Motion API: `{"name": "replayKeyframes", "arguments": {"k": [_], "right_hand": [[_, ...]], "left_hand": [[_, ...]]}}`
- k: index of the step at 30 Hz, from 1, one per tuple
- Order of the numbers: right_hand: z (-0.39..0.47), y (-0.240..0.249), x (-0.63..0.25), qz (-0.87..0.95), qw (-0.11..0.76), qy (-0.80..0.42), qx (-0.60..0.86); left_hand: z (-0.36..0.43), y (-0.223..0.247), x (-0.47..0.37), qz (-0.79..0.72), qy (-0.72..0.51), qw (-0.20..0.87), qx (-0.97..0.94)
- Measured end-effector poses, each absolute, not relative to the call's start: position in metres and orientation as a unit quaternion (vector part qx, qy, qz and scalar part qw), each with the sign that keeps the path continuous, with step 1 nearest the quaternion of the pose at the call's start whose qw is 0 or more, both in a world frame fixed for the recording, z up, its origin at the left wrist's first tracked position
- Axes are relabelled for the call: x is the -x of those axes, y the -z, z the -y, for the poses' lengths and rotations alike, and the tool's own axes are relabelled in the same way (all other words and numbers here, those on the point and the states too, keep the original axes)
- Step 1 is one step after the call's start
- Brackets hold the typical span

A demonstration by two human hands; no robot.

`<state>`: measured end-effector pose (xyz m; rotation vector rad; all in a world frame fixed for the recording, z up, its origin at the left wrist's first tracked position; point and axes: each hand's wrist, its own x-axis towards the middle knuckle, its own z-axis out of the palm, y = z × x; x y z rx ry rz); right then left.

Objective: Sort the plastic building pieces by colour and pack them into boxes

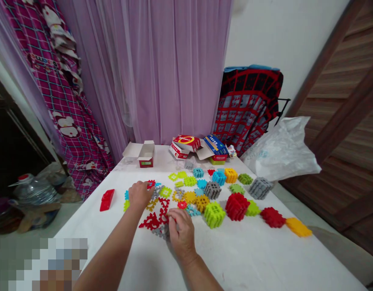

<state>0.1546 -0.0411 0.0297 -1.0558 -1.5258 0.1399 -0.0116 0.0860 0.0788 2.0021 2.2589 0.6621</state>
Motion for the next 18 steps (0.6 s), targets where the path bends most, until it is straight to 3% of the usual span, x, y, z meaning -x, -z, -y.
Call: {"name": "replayKeyframes", "arguments": {"k": [8,14,18], "right_hand": [[0.036,-0.031,-0.154,0.630,0.609,-0.109,0.468],[0.034,-0.027,-0.153,0.609,0.623,-0.138,0.472],[0.032,-0.027,-0.154,0.544,0.634,-0.233,0.498]], "left_hand": [[-0.111,-0.079,0.002,-0.739,-0.084,-0.009,-0.669],[-0.071,-0.093,0.012,-0.663,-0.140,-0.032,-0.735],[-0.017,-0.078,0.008,-0.584,-0.200,-0.036,-0.786]]}}
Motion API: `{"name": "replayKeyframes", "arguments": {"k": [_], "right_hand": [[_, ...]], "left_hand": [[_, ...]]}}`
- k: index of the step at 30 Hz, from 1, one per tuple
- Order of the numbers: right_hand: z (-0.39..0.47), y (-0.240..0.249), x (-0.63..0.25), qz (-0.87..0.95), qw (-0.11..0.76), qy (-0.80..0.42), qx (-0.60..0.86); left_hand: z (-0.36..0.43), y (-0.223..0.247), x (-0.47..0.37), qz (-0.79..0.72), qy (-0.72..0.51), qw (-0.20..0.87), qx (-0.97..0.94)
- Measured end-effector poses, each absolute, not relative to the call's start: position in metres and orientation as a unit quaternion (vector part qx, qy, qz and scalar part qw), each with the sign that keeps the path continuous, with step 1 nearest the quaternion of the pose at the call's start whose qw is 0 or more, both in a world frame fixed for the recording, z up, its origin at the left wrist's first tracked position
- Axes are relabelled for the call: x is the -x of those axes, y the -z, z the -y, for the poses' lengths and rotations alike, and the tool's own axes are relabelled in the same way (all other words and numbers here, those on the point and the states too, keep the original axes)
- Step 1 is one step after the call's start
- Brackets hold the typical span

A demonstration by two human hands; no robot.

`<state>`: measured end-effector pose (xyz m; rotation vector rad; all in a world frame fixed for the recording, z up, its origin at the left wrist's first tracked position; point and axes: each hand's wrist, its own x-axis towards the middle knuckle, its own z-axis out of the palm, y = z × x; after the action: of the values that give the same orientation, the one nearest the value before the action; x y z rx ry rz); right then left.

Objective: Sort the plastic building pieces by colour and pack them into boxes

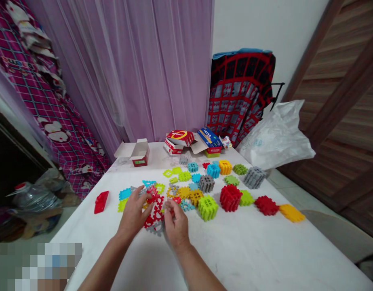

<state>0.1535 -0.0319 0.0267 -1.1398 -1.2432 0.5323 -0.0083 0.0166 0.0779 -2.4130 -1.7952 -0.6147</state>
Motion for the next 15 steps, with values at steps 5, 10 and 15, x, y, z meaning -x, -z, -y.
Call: {"name": "replayKeyframes", "arguments": {"k": [5,10,15], "right_hand": [[0.031,-0.032,-0.156,0.493,0.631,-0.360,0.479],[0.031,-0.029,-0.155,0.418,0.642,-0.456,0.452],[0.031,-0.025,-0.152,0.374,0.650,-0.506,0.427]], "left_hand": [[0.027,-0.056,-0.001,0.469,0.324,-0.065,0.819],[0.043,-0.050,-0.014,0.572,0.474,-0.294,0.601],[0.052,-0.048,-0.026,0.614,0.481,-0.381,0.496]]}}
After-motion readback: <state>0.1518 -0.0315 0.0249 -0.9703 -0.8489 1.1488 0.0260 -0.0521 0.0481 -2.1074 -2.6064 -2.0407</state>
